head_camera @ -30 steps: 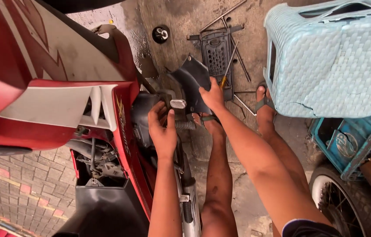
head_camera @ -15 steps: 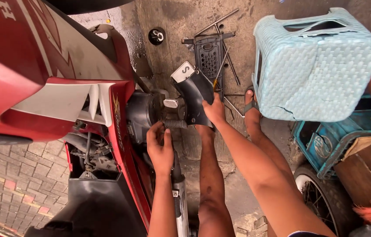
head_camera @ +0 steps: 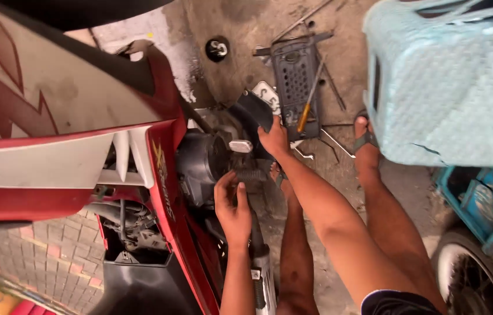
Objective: Removing the plastic body panels from a motorcycle using a screwdriver to remove fasteners.
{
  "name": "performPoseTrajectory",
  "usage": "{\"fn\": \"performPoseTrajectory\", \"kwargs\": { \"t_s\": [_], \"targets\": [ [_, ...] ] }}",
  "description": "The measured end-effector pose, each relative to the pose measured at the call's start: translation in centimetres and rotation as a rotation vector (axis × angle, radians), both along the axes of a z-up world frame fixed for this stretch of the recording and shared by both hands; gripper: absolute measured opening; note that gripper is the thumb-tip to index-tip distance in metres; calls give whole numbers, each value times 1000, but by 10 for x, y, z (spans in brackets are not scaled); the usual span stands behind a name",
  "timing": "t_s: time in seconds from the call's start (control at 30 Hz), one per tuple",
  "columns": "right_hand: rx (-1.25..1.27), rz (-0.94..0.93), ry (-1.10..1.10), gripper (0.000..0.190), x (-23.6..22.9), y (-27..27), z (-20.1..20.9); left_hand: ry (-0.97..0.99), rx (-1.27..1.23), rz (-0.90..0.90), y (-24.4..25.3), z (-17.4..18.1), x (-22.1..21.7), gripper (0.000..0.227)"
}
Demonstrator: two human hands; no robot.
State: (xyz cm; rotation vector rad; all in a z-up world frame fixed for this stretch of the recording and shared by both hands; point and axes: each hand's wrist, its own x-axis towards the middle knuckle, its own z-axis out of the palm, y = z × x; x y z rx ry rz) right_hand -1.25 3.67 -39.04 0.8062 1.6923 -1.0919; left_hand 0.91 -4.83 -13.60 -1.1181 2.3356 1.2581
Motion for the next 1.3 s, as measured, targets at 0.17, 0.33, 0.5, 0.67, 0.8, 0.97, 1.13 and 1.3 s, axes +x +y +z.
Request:
{"fn": "performPoseTrajectory", "kwargs": {
  "t_s": [0.17,0.33,0.5,0.67,0.8,0.97,1.13,1.3],
  "targets": [
    [54,97,-6,57,11,-14,-44,-11,-35,17,-19,-8,10,24],
    [21,356,59,73,8,-13,-25,13,-14,15,-24,-1,21,24],
    [-19,517,72,78,32,-4,-37,38,-9,14,-8,6,15,24],
    [-73,556,101,74,34,22,-15,32,21,-5,9,25,2,25],
    [-122,452,165,65,42,54,-1,52,52,-49,19,41,-1,26],
    [-45,355,230,52,38,101,48,97,73,-52,29,73,-9,25],
    [-37,196,222,49,16,122,108,167,56,-67,20,106,-23,25],
    [3,188,313,41,-22,100,167,295,-105,-24,-44,131,-44,28]
  ]
}}
